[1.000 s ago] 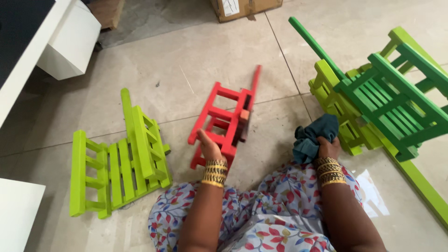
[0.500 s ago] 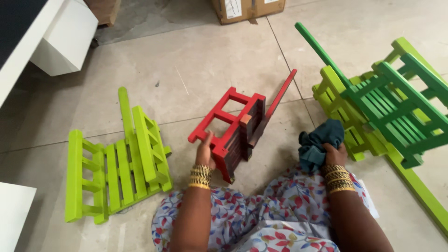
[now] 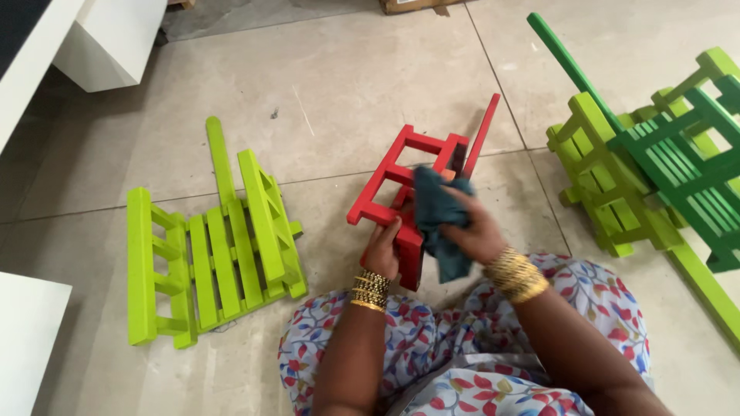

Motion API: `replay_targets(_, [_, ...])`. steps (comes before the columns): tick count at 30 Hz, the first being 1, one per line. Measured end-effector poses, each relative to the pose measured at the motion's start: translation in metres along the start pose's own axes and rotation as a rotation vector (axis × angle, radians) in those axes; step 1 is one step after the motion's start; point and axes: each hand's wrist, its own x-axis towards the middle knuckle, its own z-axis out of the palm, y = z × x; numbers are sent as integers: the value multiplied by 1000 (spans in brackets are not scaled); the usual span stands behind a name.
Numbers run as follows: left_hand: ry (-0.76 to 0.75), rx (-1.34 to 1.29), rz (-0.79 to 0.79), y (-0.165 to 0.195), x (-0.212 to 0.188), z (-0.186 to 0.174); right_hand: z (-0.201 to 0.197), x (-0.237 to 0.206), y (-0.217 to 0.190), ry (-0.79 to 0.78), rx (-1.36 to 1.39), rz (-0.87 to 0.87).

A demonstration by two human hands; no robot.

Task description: The person sits on the floor and wipes small painted wooden chairs one at a time with a cloth, turning each chair and running the cloth along the slats, rails and legs before setting it aside and picking up the next chair.

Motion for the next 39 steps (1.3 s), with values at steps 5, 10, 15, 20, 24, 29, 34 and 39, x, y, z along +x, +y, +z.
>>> replay_targets(5, [206,-1082,-668,1,2,-6,86,-23,30,180,-294,-20])
replay_targets(10, [527,-1354,-999,3,5,-22,92,-64,44,-487,-709,559])
replay_targets(15, [577,-1333,-1045,9,8,-27,65,-34,18,59,-619,203])
replay_targets(20, [546,-1316,-983,19,6,-34,100,-31,12,135,-447,-60])
replay_targets(24, [527,-1353,-1047,31,8,-46,122,-72,19,-534,-799,461])
replay_targets(29, [552,-1284,-1057,43,10,-53,111,-71,-6,46,-683,165])
replay_targets(34, [517,-1233,-948,48,1,-58,113,-35,-35,400,-506,-184])
replay_targets(39, [481,-1304,-973,53,0,-64,128,-52,-27,-167,-780,289])
